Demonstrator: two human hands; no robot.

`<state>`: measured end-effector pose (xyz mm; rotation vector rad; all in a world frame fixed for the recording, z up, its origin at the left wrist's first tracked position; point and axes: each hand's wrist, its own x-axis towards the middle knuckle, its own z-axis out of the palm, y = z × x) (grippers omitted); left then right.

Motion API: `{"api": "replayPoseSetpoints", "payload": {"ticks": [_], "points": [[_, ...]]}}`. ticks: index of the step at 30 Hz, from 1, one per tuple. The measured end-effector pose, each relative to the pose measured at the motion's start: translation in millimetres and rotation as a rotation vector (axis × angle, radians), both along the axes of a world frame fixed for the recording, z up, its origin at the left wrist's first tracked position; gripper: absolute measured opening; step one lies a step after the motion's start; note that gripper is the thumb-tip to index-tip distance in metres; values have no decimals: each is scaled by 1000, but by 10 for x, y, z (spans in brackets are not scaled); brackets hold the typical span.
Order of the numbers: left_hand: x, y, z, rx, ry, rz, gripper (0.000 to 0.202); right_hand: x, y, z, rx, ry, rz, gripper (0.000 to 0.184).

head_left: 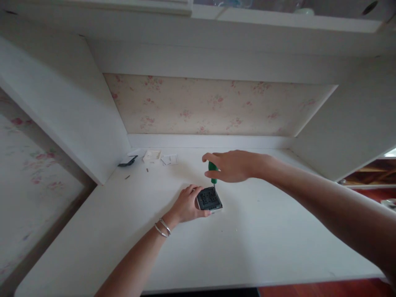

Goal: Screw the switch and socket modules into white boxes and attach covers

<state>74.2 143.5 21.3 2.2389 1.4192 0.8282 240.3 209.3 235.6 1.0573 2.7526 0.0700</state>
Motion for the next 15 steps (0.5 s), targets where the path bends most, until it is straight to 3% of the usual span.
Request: {"api": "replayPoseSetpoints", "payload": {"ticks": [3, 8, 10, 15], "points": [[-2, 0, 23, -7, 2, -15, 78, 136, -84, 3, -168, 33, 86, 40], [1, 1, 32, -8, 5, -2, 76, 342, -379, -69, -30, 41, 80, 21], [6, 2, 25, -5, -2, -3, 77, 447, -532, -114, -78, 66, 107, 14], [12, 4, 12, -18, -33, -8, 76, 740, -728, -204, -139, 128, 89, 23]]}}
